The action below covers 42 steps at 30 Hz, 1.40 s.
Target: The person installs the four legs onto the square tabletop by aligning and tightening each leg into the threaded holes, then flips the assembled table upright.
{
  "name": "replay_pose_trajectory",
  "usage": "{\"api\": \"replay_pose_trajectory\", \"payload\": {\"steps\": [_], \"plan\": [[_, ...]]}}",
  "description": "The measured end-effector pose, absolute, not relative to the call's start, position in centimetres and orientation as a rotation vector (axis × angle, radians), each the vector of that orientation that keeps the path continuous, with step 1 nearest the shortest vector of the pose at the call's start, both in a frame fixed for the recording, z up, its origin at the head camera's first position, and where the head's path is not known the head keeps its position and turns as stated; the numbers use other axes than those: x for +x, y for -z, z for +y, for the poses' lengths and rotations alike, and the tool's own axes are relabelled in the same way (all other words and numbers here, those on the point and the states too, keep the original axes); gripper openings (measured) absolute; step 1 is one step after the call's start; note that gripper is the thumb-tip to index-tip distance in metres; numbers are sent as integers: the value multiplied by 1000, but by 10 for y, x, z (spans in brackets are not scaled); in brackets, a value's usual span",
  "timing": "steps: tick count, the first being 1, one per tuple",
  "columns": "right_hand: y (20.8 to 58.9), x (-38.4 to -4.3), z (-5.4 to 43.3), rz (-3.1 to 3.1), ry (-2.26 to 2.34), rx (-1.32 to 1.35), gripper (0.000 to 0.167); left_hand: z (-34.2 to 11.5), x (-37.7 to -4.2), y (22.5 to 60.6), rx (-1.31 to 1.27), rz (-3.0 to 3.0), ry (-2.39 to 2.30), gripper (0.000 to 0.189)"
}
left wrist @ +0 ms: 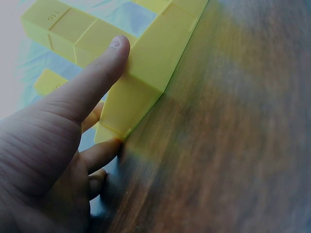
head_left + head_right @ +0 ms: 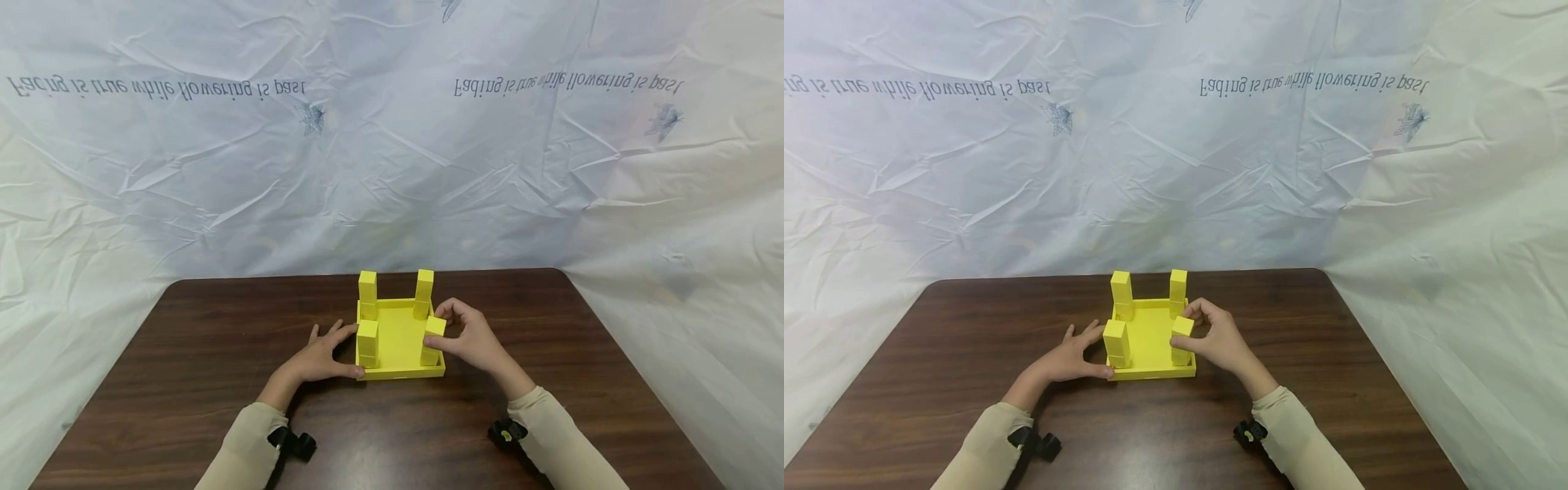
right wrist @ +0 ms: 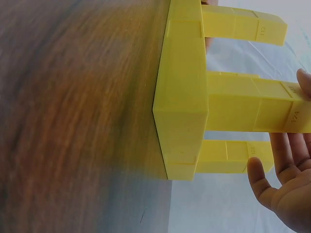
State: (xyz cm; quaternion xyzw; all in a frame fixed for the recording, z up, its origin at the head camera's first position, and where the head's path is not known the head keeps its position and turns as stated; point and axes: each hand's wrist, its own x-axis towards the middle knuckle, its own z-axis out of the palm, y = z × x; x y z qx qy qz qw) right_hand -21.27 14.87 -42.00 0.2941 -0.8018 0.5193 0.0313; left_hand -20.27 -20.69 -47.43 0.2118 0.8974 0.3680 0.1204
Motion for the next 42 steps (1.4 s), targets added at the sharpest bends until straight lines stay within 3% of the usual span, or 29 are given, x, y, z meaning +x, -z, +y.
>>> {"api": "replay_pose_trajectory", "payload": {"steps": [6, 12, 23, 33, 42], "plan": [[421, -213, 149, -2454, -1589, 925, 36, -207, -202, 474, 620, 2616, -1084, 106], [418, -215, 151, -2420, -1631, 1056, 52, -207, -202, 473, 617, 2610, -1090, 106], [427, -230, 165, -2310, -2119, 1387, 68, -206, -201, 473, 607, 2609, -1092, 105], [429, -233, 169, -2257, -2157, 1397, 47, -207, -202, 473, 610, 2615, -1080, 106], [423, -226, 165, -2431, -1956, 1206, 44, -207, -201, 472, 611, 2606, -1089, 106]]}}
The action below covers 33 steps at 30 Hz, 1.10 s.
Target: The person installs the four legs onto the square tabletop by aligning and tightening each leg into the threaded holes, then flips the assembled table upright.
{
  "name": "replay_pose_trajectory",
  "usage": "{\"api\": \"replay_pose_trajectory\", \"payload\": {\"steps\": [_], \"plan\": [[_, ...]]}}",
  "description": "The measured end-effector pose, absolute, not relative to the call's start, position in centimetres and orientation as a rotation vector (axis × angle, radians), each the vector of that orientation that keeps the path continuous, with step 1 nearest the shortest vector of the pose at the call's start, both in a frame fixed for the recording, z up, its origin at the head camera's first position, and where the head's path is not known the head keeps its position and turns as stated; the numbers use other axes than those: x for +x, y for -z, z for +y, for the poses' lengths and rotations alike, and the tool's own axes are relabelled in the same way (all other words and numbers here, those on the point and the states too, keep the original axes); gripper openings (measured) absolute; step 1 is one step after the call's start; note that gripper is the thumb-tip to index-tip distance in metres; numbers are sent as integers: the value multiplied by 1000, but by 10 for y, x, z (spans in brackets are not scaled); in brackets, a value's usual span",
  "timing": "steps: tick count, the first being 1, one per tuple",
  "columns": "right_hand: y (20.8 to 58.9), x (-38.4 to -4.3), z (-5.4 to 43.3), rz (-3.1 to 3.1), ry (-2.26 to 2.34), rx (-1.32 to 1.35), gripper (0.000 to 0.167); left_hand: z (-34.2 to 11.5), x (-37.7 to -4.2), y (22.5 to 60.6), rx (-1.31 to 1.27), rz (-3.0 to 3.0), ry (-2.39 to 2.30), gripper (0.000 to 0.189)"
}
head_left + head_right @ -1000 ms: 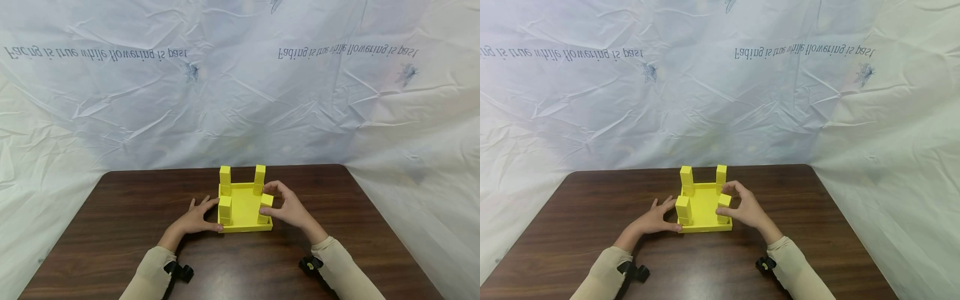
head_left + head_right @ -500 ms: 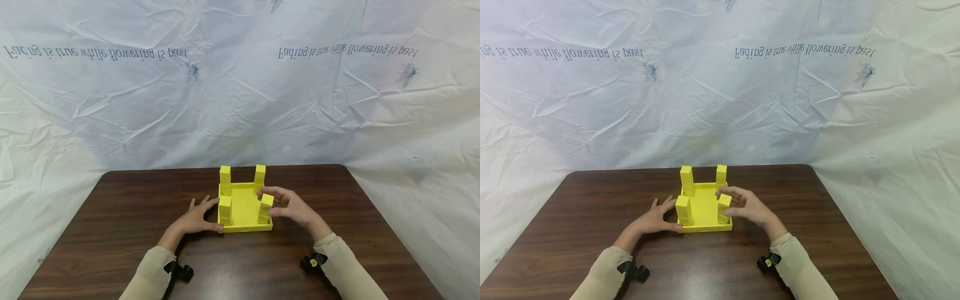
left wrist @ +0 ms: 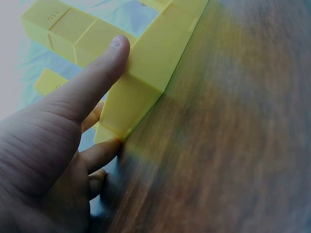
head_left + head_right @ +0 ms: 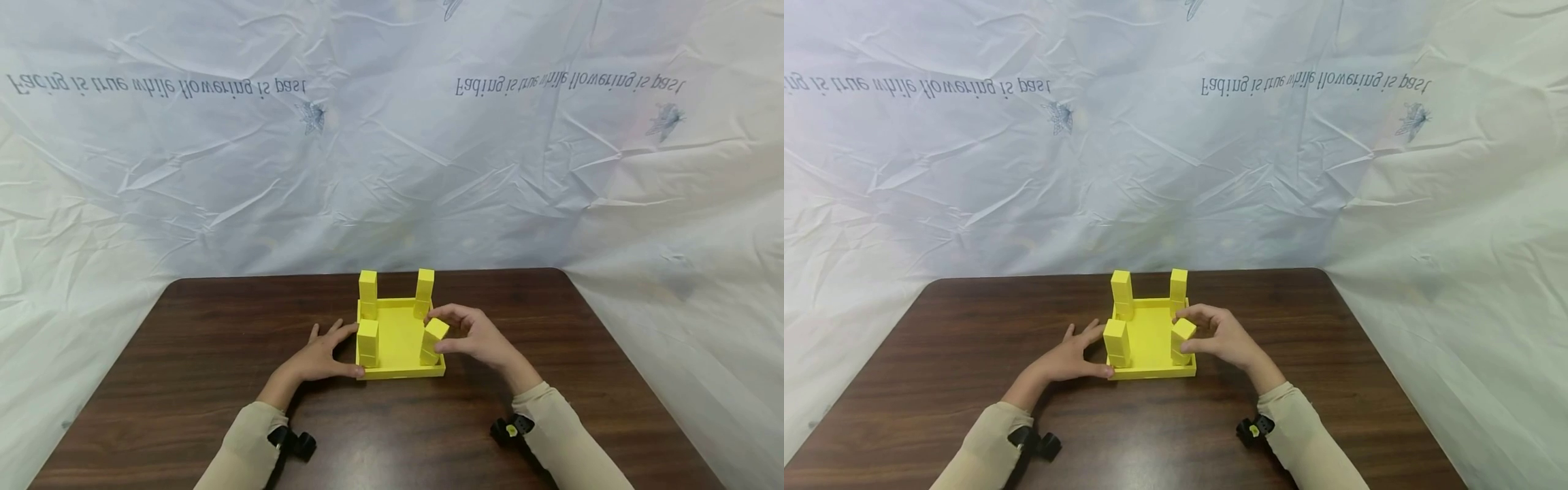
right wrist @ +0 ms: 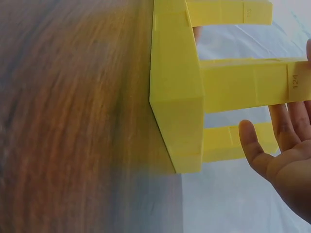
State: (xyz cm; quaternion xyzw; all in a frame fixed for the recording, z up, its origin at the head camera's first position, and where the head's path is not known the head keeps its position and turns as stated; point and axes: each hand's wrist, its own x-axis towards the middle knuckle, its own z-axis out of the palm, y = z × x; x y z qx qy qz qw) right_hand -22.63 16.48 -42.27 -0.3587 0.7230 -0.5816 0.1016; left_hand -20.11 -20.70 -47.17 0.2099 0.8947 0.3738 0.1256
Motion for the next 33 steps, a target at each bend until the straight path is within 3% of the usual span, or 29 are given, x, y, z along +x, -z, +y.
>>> {"api": "replay_pose_trajectory", "payload": {"steps": [33], "plan": [[424, -215, 148, 2452, 1745, -943, 34, -206, -202, 472, 611, 2603, -1100, 105]]}}
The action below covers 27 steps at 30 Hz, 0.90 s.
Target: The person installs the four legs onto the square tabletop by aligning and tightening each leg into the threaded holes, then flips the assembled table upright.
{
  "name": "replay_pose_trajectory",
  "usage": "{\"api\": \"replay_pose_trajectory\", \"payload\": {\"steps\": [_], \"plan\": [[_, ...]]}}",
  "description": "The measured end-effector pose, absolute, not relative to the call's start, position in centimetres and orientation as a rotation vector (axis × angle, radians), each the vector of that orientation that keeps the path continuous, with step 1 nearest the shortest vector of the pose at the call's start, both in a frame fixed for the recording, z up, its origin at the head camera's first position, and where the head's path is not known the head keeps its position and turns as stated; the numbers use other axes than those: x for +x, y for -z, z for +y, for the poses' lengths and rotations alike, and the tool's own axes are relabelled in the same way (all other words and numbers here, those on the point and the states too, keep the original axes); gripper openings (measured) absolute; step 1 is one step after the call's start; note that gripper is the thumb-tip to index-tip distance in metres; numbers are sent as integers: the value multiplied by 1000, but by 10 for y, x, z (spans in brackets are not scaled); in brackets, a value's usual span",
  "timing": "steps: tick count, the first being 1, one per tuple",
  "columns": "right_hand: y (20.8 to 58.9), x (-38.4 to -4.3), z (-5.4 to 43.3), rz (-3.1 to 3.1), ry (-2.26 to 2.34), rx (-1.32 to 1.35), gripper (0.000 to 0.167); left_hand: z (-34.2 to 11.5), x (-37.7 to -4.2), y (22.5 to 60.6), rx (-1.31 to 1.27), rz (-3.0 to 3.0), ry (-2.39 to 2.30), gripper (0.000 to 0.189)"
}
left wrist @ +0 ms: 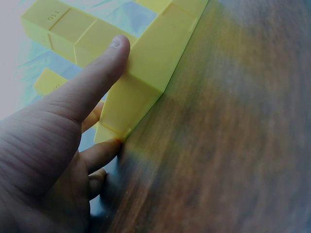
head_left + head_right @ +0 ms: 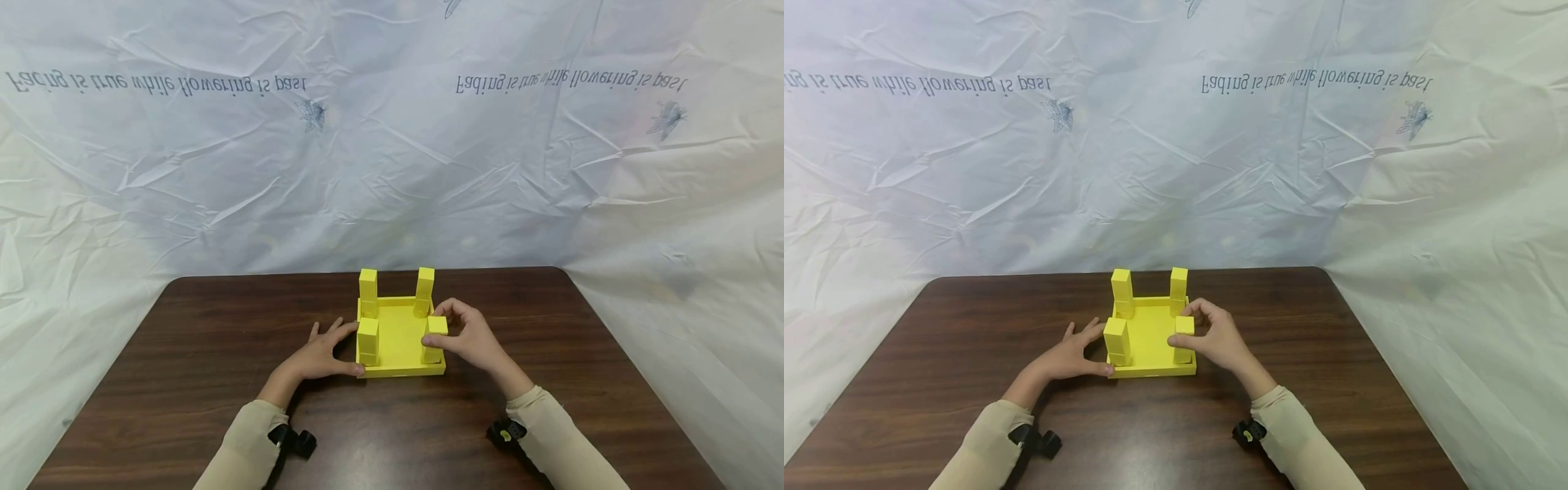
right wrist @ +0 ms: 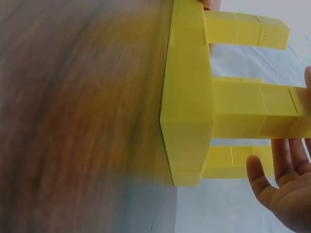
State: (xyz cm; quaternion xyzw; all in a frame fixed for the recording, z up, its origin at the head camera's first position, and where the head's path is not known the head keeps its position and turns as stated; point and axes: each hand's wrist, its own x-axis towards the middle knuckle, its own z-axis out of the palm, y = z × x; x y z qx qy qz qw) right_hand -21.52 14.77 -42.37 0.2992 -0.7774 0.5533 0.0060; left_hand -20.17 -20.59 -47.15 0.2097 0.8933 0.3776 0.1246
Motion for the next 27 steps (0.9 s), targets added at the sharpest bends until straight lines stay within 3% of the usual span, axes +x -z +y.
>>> {"api": "replay_pose_trajectory", "payload": {"steps": [8, 15, 27], "plan": [[421, -222, 157, -2407, -1898, 1125, 65, -205, -202, 471, 610, 2598, -1102, 105], [427, -231, 173, -2333, -2244, 1291, 64, -205, -202, 471, 599, 2602, -1094, 106], [432, -236, 177, -2395, -2249, 1287, 53, -206, -202, 473, 594, 2609, -1086, 106]]}}
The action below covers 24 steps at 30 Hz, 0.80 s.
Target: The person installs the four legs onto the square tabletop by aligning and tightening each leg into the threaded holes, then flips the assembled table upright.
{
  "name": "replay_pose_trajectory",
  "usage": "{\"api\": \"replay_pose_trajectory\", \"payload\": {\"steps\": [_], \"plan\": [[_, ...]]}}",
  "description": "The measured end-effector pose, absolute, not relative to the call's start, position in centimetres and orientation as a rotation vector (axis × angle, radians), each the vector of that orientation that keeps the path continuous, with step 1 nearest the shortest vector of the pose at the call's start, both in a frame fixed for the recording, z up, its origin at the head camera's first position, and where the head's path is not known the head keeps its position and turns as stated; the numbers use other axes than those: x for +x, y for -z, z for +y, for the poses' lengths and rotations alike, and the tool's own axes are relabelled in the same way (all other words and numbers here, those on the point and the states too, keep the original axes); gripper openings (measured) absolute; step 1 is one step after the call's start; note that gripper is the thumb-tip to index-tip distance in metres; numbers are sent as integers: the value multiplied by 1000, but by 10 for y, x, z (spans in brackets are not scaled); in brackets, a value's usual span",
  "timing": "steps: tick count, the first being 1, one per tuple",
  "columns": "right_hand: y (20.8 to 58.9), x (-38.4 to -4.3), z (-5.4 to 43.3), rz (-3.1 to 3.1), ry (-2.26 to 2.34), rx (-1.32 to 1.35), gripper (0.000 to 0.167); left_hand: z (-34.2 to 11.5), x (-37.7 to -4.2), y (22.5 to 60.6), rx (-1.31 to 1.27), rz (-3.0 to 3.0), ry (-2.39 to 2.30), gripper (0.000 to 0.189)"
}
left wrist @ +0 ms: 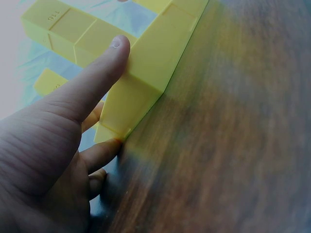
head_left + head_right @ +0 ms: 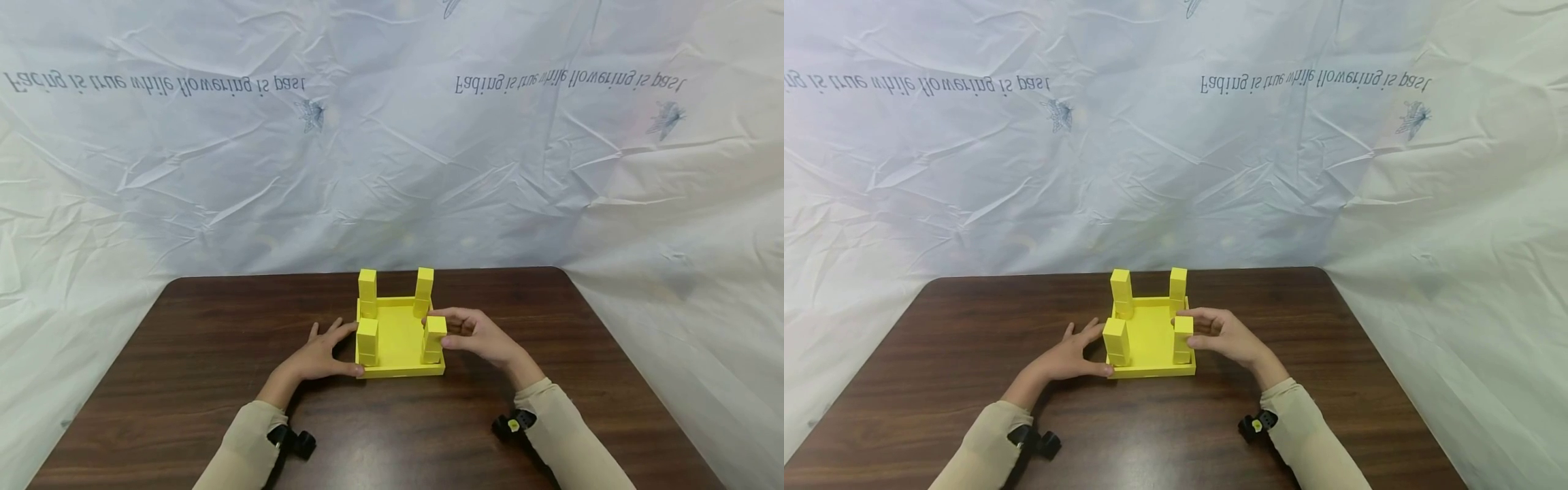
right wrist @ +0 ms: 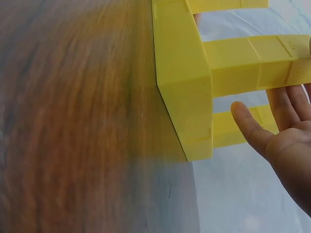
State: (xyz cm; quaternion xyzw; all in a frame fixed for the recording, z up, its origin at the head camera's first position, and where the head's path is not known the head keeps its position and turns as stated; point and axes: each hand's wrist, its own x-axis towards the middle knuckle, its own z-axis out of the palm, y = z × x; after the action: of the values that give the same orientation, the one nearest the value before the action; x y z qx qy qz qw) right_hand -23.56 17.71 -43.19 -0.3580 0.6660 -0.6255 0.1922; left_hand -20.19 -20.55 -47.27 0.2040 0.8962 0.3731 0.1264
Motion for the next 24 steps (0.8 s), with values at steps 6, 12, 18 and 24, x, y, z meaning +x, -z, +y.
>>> {"api": "replay_pose_trajectory", "payload": {"steps": [6, 12, 18, 24], "plan": [[432, -235, 176, 1883, 1781, -998, 51, -206, -202, 473, 597, 2612, -1079, 107], [430, -233, 175, 1901, 1823, -950, 54, -207, -202, 473, 602, 2606, -1094, 107], [426, -231, 174, 1998, 1789, -1008, 49, -207, -202, 473, 602, 2600, -1105, 107], [423, -231, 175, 2109, 1728, -1052, 41, -206, -202, 472, 594, 2600, -1112, 107]]}}
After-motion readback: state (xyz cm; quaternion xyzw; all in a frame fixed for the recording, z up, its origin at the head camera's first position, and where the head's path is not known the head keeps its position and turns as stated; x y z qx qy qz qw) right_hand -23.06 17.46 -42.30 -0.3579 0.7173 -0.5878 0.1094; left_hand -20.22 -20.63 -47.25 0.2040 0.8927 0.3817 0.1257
